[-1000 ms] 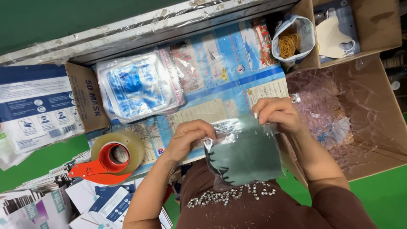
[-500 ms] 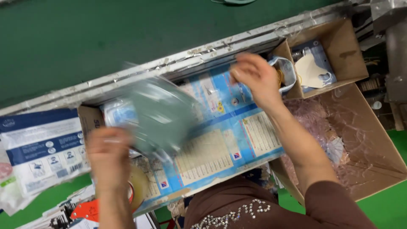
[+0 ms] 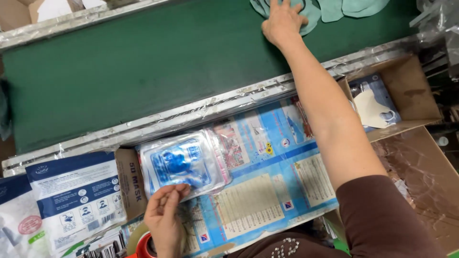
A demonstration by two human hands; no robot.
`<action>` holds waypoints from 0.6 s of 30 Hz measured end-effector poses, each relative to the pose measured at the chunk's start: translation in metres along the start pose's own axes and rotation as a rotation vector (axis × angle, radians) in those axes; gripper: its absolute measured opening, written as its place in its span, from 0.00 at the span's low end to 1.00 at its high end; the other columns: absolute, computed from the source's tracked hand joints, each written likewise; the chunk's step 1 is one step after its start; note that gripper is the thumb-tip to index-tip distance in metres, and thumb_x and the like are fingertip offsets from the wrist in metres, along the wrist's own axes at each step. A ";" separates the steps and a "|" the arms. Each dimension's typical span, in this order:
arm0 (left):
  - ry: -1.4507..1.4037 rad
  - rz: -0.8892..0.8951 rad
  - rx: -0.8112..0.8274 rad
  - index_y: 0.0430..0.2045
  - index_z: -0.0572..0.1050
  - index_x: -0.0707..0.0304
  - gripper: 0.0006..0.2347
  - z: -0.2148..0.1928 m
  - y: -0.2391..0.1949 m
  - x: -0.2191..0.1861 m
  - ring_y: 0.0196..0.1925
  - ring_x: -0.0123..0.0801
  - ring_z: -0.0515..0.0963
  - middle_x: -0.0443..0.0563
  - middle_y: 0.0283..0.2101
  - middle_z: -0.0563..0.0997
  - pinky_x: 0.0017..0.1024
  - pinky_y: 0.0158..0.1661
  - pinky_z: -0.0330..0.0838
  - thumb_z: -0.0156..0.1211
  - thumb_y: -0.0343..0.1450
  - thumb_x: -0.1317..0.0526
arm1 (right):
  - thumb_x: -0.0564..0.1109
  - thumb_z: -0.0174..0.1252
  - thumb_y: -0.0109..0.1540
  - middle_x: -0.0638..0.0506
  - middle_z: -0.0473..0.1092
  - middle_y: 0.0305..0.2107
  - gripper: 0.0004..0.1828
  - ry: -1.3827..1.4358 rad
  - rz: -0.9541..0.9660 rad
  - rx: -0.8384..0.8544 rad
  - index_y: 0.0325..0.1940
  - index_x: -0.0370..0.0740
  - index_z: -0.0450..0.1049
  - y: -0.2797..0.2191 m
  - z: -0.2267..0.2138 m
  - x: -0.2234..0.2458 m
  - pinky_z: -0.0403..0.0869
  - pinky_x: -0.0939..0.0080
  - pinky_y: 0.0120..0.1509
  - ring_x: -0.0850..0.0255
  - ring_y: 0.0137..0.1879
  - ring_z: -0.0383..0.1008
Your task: The person is packaging face masks into plastic bags at a manufacturing workstation.
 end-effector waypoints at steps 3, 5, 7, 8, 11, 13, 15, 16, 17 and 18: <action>0.035 0.055 0.167 0.46 0.75 0.77 0.08 0.019 -0.002 -0.002 0.47 0.46 0.84 0.67 0.45 0.84 0.39 0.53 0.78 0.58 0.74 0.73 | 0.43 0.60 0.60 0.33 0.64 0.62 0.38 -0.043 -0.175 -0.002 0.75 0.45 0.59 -0.013 -0.014 0.001 0.68 0.21 0.52 0.27 0.61 0.64; 0.071 0.059 0.226 0.46 0.75 0.77 0.09 0.043 -0.006 -0.013 0.47 0.45 0.84 0.65 0.44 0.85 0.40 0.53 0.78 0.58 0.72 0.73 | 0.38 0.58 0.61 0.34 0.69 0.59 0.36 -0.013 -0.305 -0.044 0.75 0.45 0.62 -0.057 -0.061 0.026 0.72 0.27 0.52 0.31 0.58 0.70; 0.146 0.153 0.284 0.52 0.72 0.70 0.21 0.071 -0.012 -0.029 0.55 0.36 0.80 0.52 0.52 0.81 0.37 0.55 0.76 0.66 0.64 0.69 | 0.41 0.57 0.67 0.35 0.76 0.50 0.27 0.682 -0.570 0.136 0.71 0.45 0.67 -0.142 -0.162 0.056 0.78 0.51 0.55 0.48 0.51 0.80; 0.140 0.149 0.301 0.52 0.72 0.70 0.21 0.069 -0.006 -0.012 0.55 0.36 0.80 0.52 0.52 0.81 0.37 0.55 0.76 0.66 0.64 0.69 | 0.41 0.57 0.67 0.35 0.76 0.50 0.27 0.671 -0.560 0.127 0.71 0.45 0.67 -0.182 -0.154 0.048 0.78 0.51 0.55 0.48 0.51 0.80; 0.318 0.047 0.489 0.47 0.77 0.73 0.19 0.089 0.006 0.044 0.46 0.42 0.82 0.58 0.45 0.84 0.39 0.48 0.78 0.69 0.62 0.66 | 0.43 0.63 0.56 0.30 0.60 0.68 0.43 0.897 -0.793 0.415 0.75 0.38 0.58 -0.307 -0.149 0.039 0.75 0.52 0.59 0.45 0.59 0.77; 0.764 0.119 0.597 0.42 0.82 0.70 0.17 0.116 0.005 0.069 0.42 0.39 0.85 0.57 0.40 0.87 0.36 0.46 0.79 0.75 0.60 0.62 | 0.42 0.63 0.60 0.33 0.61 0.70 0.44 1.083 -0.885 0.496 0.80 0.41 0.54 -0.371 -0.176 0.044 0.67 0.47 0.77 0.45 0.75 0.63; 0.748 0.174 0.645 0.42 0.82 0.69 0.19 0.102 -0.016 0.111 0.44 0.38 0.86 0.56 0.42 0.87 0.34 0.48 0.78 0.77 0.59 0.63 | 0.47 0.66 0.60 0.35 0.63 0.69 0.46 1.041 -0.787 0.455 0.79 0.40 0.54 -0.390 -0.154 0.005 0.67 0.47 0.77 0.47 0.74 0.65; 0.737 0.212 0.640 0.43 0.81 0.68 0.20 0.090 -0.025 0.129 0.46 0.36 0.86 0.56 0.44 0.87 0.32 0.50 0.78 0.79 0.58 0.63 | 0.53 0.69 0.60 0.37 0.65 0.67 0.48 1.024 -0.720 0.456 0.79 0.40 0.54 -0.399 -0.140 -0.012 0.68 0.48 0.77 0.48 0.73 0.66; 0.737 0.219 0.653 0.43 0.81 0.68 0.20 0.096 -0.027 0.145 0.46 0.36 0.86 0.56 0.44 0.87 0.32 0.50 0.78 0.79 0.58 0.63 | 0.53 0.69 0.60 0.37 0.65 0.67 0.48 1.021 -0.713 0.442 0.79 0.40 0.54 -0.409 -0.122 -0.021 0.68 0.48 0.77 0.48 0.73 0.66; 0.567 0.172 0.721 0.49 0.76 0.70 0.26 0.103 -0.029 0.161 0.50 0.37 0.84 0.59 0.48 0.84 0.33 0.52 0.76 0.79 0.58 0.65 | 0.53 0.71 0.57 0.35 0.66 0.64 0.49 0.956 -0.681 0.432 0.76 0.37 0.56 -0.418 -0.100 -0.028 0.66 0.45 0.73 0.45 0.71 0.66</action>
Point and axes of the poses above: each hand's wrist, its own y-axis towards the middle knuckle, its own z-axis out of the palm, x = y × z, the point moved 6 cm from there along y, towards the middle knuckle
